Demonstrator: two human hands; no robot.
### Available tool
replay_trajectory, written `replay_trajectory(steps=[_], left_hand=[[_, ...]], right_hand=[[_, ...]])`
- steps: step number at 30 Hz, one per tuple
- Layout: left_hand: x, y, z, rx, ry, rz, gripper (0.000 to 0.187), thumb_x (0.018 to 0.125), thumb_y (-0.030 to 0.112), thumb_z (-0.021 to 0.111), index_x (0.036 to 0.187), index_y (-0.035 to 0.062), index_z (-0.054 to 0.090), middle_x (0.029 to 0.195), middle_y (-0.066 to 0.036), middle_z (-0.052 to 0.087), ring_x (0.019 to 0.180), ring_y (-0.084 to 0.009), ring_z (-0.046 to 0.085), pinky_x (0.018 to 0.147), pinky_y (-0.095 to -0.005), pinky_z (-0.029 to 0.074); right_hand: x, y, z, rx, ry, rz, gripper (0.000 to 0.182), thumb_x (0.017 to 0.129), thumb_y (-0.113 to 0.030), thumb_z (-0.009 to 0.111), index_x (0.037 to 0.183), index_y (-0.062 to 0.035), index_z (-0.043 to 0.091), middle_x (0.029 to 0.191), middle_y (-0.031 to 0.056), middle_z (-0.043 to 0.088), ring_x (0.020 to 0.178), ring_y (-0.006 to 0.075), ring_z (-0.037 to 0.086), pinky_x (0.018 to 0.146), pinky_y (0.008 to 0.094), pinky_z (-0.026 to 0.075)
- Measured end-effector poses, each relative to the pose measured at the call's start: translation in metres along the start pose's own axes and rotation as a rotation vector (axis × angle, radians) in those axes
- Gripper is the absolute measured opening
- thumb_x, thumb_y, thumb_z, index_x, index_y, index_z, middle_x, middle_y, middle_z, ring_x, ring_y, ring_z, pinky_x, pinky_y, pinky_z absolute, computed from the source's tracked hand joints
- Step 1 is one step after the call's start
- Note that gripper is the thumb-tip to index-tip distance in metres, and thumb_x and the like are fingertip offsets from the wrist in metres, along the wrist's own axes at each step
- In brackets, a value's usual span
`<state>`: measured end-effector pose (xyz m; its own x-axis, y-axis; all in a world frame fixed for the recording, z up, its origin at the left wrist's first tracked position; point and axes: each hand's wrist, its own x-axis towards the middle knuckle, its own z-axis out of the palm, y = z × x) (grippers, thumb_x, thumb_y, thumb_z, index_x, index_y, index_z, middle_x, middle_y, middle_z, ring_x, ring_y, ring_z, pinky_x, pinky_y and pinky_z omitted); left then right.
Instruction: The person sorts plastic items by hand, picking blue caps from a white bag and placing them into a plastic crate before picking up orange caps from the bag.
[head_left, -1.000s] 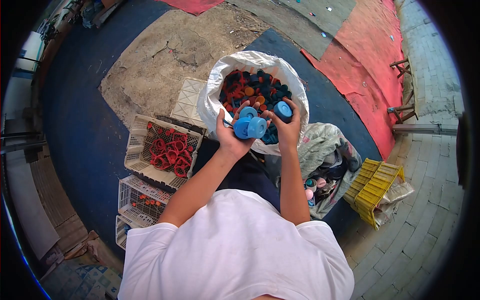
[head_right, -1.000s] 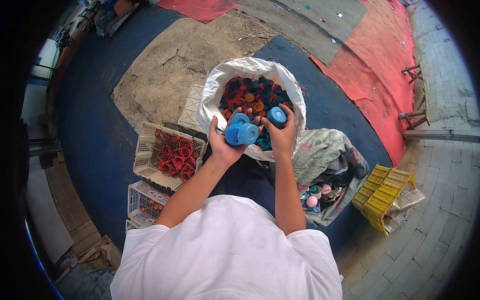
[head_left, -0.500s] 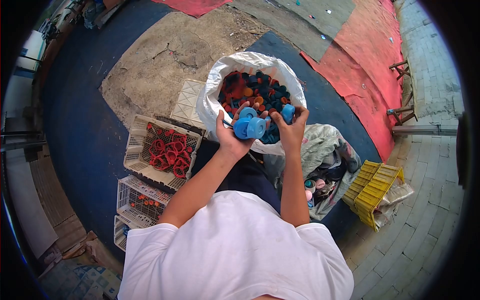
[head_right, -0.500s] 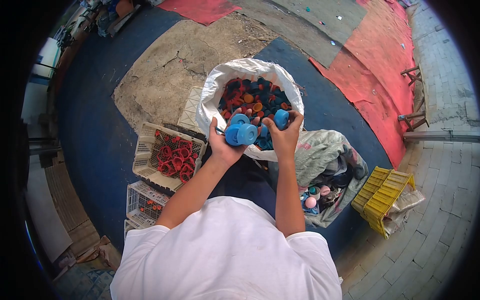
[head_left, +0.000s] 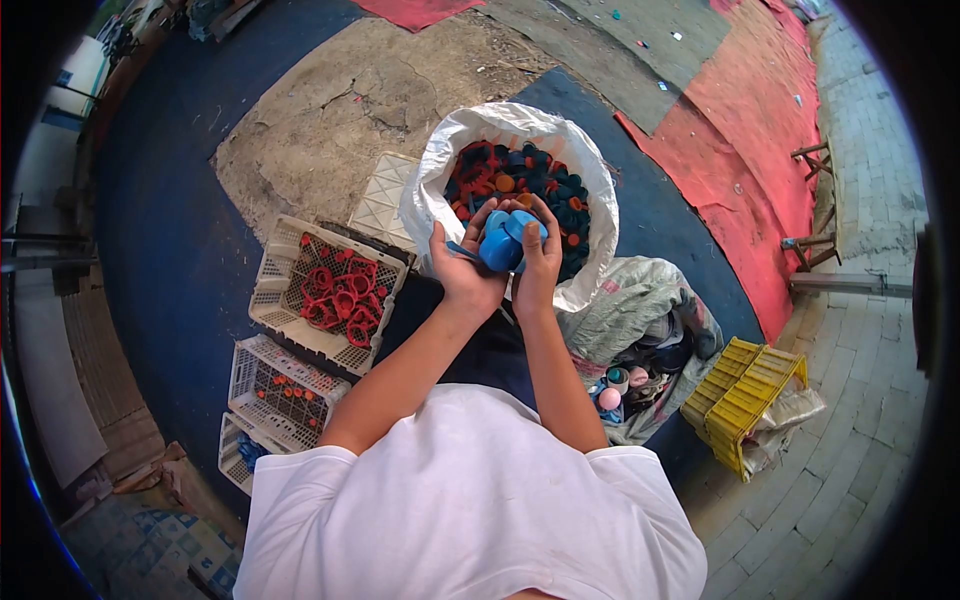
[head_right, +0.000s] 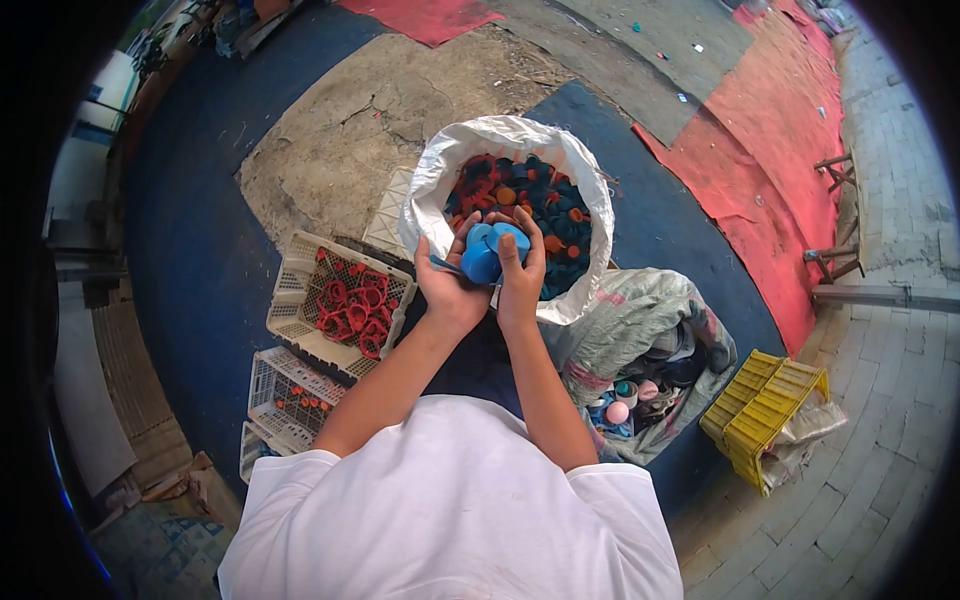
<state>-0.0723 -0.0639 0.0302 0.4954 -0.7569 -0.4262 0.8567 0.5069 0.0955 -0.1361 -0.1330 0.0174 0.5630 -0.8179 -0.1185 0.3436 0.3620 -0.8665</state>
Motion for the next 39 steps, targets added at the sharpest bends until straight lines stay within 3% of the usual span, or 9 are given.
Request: replay_trajectory(steps=[7,12,15,21,25,29,30,36,39], left_hand=[[-0.022,0.014,0.002,-0.011,-0.071,0.118,0.077,0.096,0.067,0.039,0.14,0.0068,0.055,0.146,-0.012,0.056,0.139,-0.0285,0.049,0.121,-0.0455,0.03],[-0.045,0.021,0.003,-0.129,0.045,0.17,0.075,0.096,0.066,0.037,0.137,0.0081,0.06,0.143,-0.012,0.059,0.137,-0.0303,0.051,0.119,-0.0493,0.033],[-0.065,0.031,0.003,-0.205,0.063,0.226,0.073,0.097,0.065,0.035,0.134,0.0077,0.062,0.139,-0.012,0.062,0.133,-0.0315,0.055,0.116,-0.0512,0.037],[-0.122,0.067,-0.005,-0.318,0.106,0.438,0.074,0.097,0.065,0.033,0.132,0.0064,0.062,0.134,-0.015,0.064,0.13,-0.035,0.056,0.117,-0.0536,0.034],[-0.185,0.096,-0.035,-0.401,0.032,0.633,0.072,0.098,0.064,0.03,0.124,0.006,0.065,0.129,-0.015,0.066,0.126,-0.0349,0.057,0.116,-0.0531,0.036],[-0.262,0.115,-0.075,-0.436,0.163,0.863,0.07,0.099,0.062,0.029,0.119,0.0053,0.065,0.124,-0.015,0.067,0.12,-0.0341,0.061,0.11,-0.0506,0.043],[-0.293,0.118,-0.07,-0.515,0.209,0.896,0.068,0.103,0.056,0.024,0.113,0.0035,0.066,0.112,-0.017,0.07,0.11,-0.0334,0.065,0.104,-0.049,0.049],[-0.42,0.112,-0.141,-0.674,0.273,1.103,0.069,0.103,0.055,0.021,0.105,0.0028,0.066,0.11,-0.02,0.07,0.108,-0.036,0.066,0.103,-0.0504,0.05],[-0.476,0.108,-0.191,-0.723,0.308,1.179,0.069,0.103,0.055,0.02,0.102,0.0025,0.066,0.104,-0.02,0.071,0.101,-0.0358,0.067,0.099,-0.0499,0.052]], right_hand=[[-0.005,-0.008,0.017,0.192,-0.148,0.039,0.081,0.094,-0.04,0.065,0.155,-0.0034,0.027,0.147,0.021,0.049,0.134,0.0274,0.051,0.113,0.0397,0.041],[-0.021,-0.005,0.042,0.191,-0.204,0.087,0.08,0.091,-0.037,0.066,0.154,-0.0001,0.032,0.15,0.0216,0.047,0.135,0.028,0.05,0.115,0.0411,0.038],[-0.038,-0.001,0.059,0.192,-0.242,0.098,0.079,0.091,-0.034,0.066,0.153,-0.0001,0.032,0.148,0.0219,0.048,0.134,0.0296,0.051,0.113,0.0434,0.041],[-0.08,0.019,0.105,0.193,-0.39,0.221,0.076,0.093,-0.034,0.066,0.153,-0.0005,0.033,0.144,0.0226,0.051,0.127,0.0305,0.056,0.108,0.0435,0.046],[-0.142,0.033,0.148,0.172,-0.532,0.334,0.072,0.097,-0.034,0.065,0.152,-0.0002,0.034,0.14,0.022,0.054,0.123,0.0289,0.058,0.107,0.0421,0.046],[-0.223,0.06,0.17,0.053,-0.75,0.404,0.065,0.099,-0.032,0.064,0.149,-0.0001,0.038,0.137,0.0208,0.058,0.121,0.0274,0.059,0.108,0.0406,0.045],[-0.247,0.065,0.176,0.041,-0.798,0.418,0.064,0.099,-0.032,0.064,0.148,0.0,0.039,0.137,0.0206,0.058,0.121,0.0273,0.06,0.108,0.0403,0.046],[-0.388,0.091,0.181,-0.034,-1.018,0.502,0.048,0.101,-0.026,0.062,0.139,-0.0002,0.049,0.128,0.0171,0.062,0.117,0.0246,0.061,0.106,0.0383,0.046],[-0.452,0.118,0.172,-0.068,-1.08,0.614,0.049,0.101,-0.03,0.064,0.138,-0.0017,0.05,0.123,0.0146,0.063,0.113,0.0223,0.061,0.101,0.0371,0.049]])
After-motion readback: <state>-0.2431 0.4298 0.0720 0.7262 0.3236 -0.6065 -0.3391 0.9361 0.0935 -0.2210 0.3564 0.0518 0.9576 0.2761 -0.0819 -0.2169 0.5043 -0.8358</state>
